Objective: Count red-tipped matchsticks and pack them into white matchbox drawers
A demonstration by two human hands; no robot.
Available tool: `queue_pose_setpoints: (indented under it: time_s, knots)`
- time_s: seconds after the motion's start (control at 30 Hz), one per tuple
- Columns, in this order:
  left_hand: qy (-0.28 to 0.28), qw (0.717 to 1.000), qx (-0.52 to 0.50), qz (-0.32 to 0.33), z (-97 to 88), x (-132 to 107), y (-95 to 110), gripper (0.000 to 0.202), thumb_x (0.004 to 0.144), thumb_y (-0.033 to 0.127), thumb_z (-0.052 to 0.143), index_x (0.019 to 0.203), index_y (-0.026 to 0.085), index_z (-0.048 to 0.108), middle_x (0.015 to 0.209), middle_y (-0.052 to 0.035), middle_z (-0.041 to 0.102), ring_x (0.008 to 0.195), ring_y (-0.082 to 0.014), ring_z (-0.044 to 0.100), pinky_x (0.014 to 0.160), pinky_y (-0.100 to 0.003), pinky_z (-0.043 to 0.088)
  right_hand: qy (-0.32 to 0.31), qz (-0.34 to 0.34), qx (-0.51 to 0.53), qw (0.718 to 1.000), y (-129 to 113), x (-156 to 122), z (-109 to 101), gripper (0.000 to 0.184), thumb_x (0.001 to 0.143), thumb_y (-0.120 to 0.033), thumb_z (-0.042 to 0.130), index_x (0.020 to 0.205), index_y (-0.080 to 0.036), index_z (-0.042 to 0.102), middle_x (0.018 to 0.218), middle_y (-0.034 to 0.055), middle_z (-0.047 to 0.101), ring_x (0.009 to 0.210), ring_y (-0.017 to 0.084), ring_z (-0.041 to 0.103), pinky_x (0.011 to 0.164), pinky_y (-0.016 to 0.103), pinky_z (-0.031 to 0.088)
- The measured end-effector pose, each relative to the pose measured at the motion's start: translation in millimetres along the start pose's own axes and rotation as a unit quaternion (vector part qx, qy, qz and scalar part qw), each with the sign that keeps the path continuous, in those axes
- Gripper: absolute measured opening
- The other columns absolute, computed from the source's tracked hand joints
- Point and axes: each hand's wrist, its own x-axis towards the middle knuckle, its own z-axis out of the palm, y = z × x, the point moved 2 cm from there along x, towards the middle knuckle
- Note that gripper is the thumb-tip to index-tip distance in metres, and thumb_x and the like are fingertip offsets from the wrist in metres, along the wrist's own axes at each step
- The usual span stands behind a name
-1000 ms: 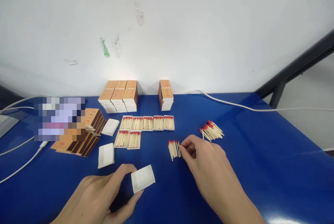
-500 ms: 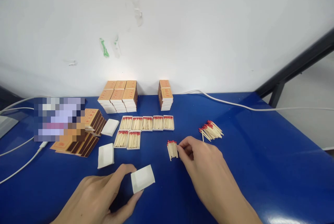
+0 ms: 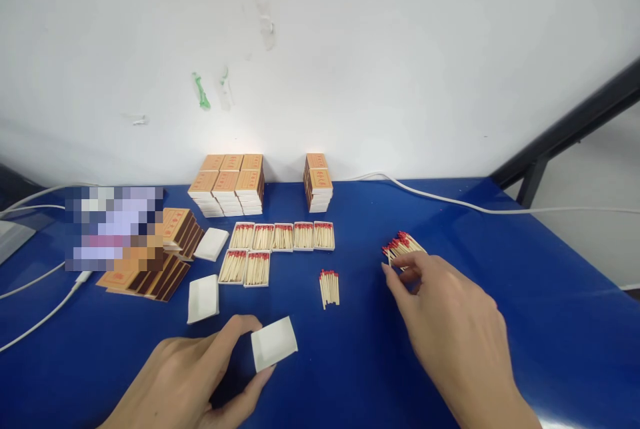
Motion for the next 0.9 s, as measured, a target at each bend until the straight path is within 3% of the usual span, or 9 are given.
queue_pose_setpoints:
  time_s: [0.13,0.4,0.6,0.9]
  knots:
    - [0.006,1.0,0.013,0.002,-0.7,0.0,-0.5,0.009,0.115,0.03,0.06,0.121,0.025,0.055,0.069,0.0108,0.069,0.041,-0.0165,0.069,0.034,-0.031,0.048,0.018,-0.014,-0.038,0.999,6.0,1.3,3.6,0.039,0.104,-0.064,0.06,0.102,-0.031,0.082,0.103,0.011,0.084,0.081,0.039,0.074,0.063,0.043,0.043]
    - [0.01,0.999,0.028,0.011,1.4,2.3,-1.1,0.01,0.116,0.032,0.058,0.122,0.024,0.056,0.052,0.0154,0.05,0.036,-0.0177,0.065,0.034,-0.03,0.047,0.019,-0.032,-0.011,0.999,6.9,7.2,7.7,0.038,0.106,-0.059,0.058,0.102,-0.03,0.083,0.104,0.0102,0.084,0.081,0.036,0.074,0.064,0.043,0.044]
    - [0.004,1.0,0.015,0.005,0.2,-0.5,-1.6,0.01,0.117,0.032,0.057,0.123,0.025,0.055,0.071,0.0101,0.071,0.044,-0.0163,0.071,0.037,-0.03,0.05,-0.005,-0.025,-0.009,1.0,10.4,7.1,5.5,0.033,0.103,-0.058,0.06,0.101,-0.033,0.082,0.11,0.0075,0.084,0.086,0.036,0.075,0.067,0.044,0.045]
    - [0.005,1.0,0.02,0.007,1.0,0.7,0.2,0.009,0.116,0.031,0.057,0.122,0.025,0.055,0.07,0.0112,0.071,0.042,-0.0167,0.071,0.035,-0.032,0.051,0.008,-0.031,-0.011,0.999,6.7,9.0,5.5,0.043,0.105,-0.066,0.058,0.107,-0.031,0.082,0.112,0.0096,0.081,0.085,0.036,0.073,0.066,0.043,0.043]
